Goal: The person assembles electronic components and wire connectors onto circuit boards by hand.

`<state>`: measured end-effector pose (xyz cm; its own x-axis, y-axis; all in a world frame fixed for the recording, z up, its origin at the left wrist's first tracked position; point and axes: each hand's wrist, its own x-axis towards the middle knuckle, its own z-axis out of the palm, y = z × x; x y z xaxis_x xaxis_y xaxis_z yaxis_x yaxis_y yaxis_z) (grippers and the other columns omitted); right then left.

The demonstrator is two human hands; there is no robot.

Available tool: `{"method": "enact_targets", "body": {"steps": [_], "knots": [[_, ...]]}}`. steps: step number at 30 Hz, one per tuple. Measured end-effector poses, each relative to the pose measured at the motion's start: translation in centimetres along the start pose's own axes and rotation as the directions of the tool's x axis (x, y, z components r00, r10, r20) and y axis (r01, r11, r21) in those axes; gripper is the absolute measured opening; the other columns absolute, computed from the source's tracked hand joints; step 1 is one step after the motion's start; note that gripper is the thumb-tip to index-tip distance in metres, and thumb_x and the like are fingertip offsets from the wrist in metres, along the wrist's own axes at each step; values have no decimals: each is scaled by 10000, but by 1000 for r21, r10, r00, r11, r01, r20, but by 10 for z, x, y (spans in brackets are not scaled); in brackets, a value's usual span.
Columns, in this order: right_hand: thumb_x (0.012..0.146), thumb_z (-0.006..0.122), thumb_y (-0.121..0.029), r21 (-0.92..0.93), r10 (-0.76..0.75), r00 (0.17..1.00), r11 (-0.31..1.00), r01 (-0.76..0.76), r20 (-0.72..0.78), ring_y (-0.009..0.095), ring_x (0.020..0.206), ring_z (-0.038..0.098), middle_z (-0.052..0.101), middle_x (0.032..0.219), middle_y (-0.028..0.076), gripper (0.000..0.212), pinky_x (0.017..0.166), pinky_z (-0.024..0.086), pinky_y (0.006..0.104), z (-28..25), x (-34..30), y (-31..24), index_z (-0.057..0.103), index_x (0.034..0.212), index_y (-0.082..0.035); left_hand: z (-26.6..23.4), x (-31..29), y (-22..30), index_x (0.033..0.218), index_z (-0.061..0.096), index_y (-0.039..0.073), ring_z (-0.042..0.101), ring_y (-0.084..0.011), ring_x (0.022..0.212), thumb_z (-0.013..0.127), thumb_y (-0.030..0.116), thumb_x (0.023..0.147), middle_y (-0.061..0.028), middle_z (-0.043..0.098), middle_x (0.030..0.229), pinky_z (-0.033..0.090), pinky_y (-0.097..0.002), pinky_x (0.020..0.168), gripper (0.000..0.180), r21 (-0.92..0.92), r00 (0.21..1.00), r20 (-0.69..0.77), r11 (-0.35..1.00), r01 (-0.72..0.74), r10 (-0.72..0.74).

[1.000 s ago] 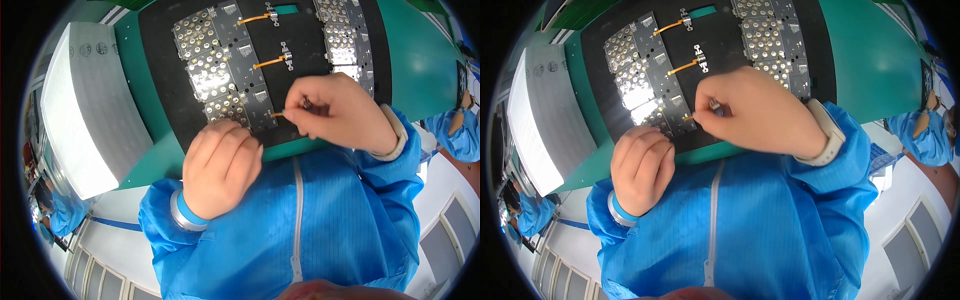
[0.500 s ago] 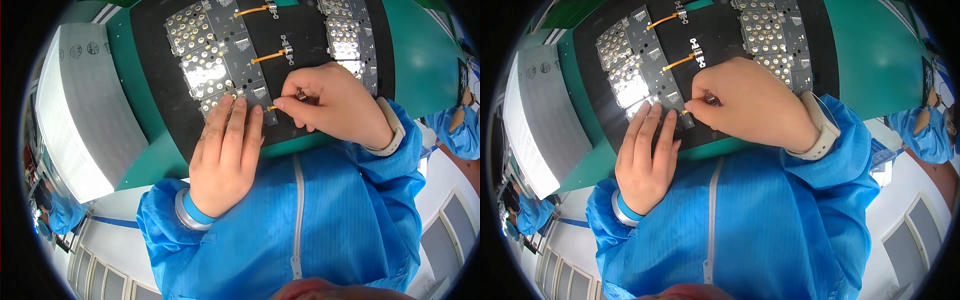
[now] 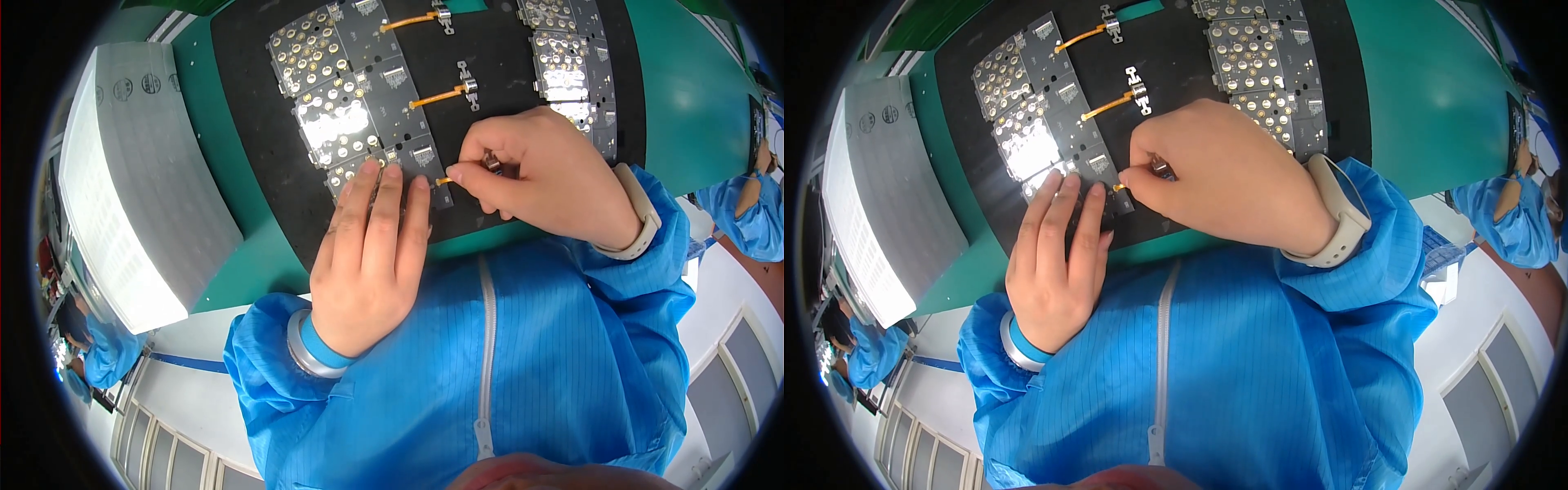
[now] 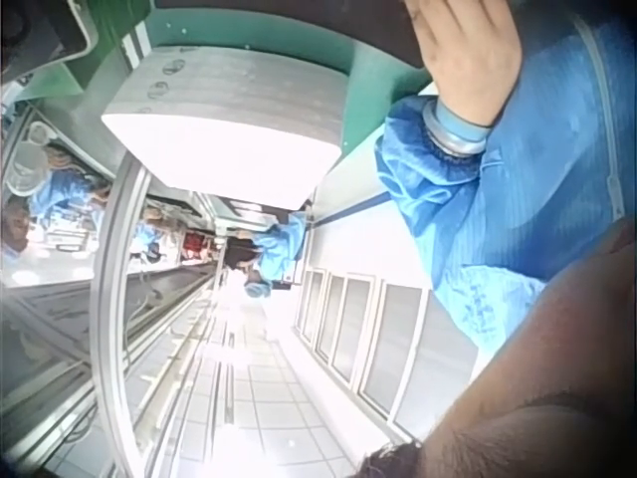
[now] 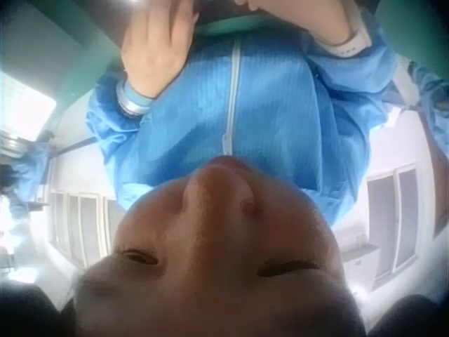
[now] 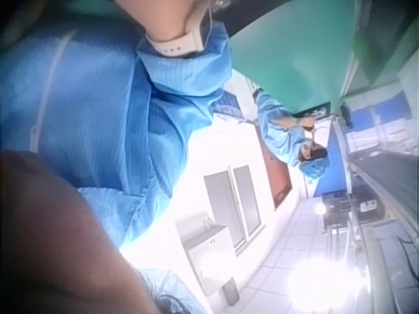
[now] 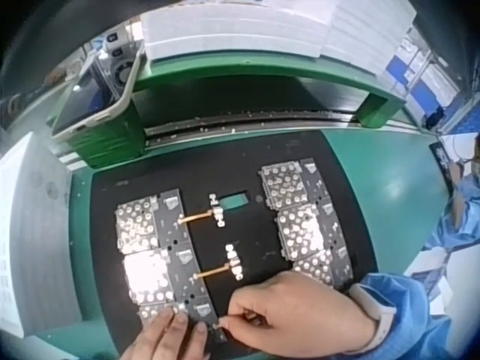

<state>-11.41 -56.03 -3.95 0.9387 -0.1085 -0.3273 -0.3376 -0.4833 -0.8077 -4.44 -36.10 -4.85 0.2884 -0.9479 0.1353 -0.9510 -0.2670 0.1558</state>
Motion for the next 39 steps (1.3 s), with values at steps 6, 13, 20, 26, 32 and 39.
{"method": "enact_targets", "body": {"steps": [6,13,20,26,32,39], "knots": [[814,618,-168,3,-46,999,999,46,-30,297,621,615,625,664,137,173,585,478,365,4,-2,6,633,729,-17,2,-1,2,1145,618,28,572,-329,1114,560,55,809,-157,571,1160,538,-378,879,343,19,1000,9,1000,2,-3],[869,634,-103,0,-119,992,993,119,-42,125,538,649,608,582,52,151,464,443,219,3,-2,9,597,750,-19,6,1,3,1162,617,47,566,-331,1120,561,68,798,-162,567,1152,537,-379,877,369,20,1000,-8,1000,12,-12],[835,630,-183,-24,-122,990,992,121,-71,303,588,606,617,642,136,176,540,453,374,-7,-1,2,604,755,-28,-4,12,8,1189,607,71,556,-357,1119,534,119,788,-181,559,1159,512,-421,915,410,83,1000,21,997,0,-2],[902,623,-140,155,43,999,987,-44,15,107,577,633,646,650,63,210,521,466,228,-31,-10,-3,555,1059,-17,-14,7,-18,1144,626,36,609,-307,939,661,-7,728,-149,596,1078,523,-365,779,420,-335,994,-103,942,2,-39],[928,591,-157,510,17,902,830,228,-430,85,533,584,614,640,39,150,473,438,197,-63,18,58,565,992,-25,-89,2,-27,695,596,31,563,-237,570,574,-64,625,-84,583,635,434,-340,504,120,-348,387,-910,782,-518,-149],[933,575,-133,498,56,731,766,406,-680,70,447,509,558,587,15,120,400,388,191,-78,31,91,569,952,-15,-151,42,25,714,367,131,311,-59,473,576,72,767,55,339,628,251,-223,420,224,490,-488,-867,356,-796,102]]}}
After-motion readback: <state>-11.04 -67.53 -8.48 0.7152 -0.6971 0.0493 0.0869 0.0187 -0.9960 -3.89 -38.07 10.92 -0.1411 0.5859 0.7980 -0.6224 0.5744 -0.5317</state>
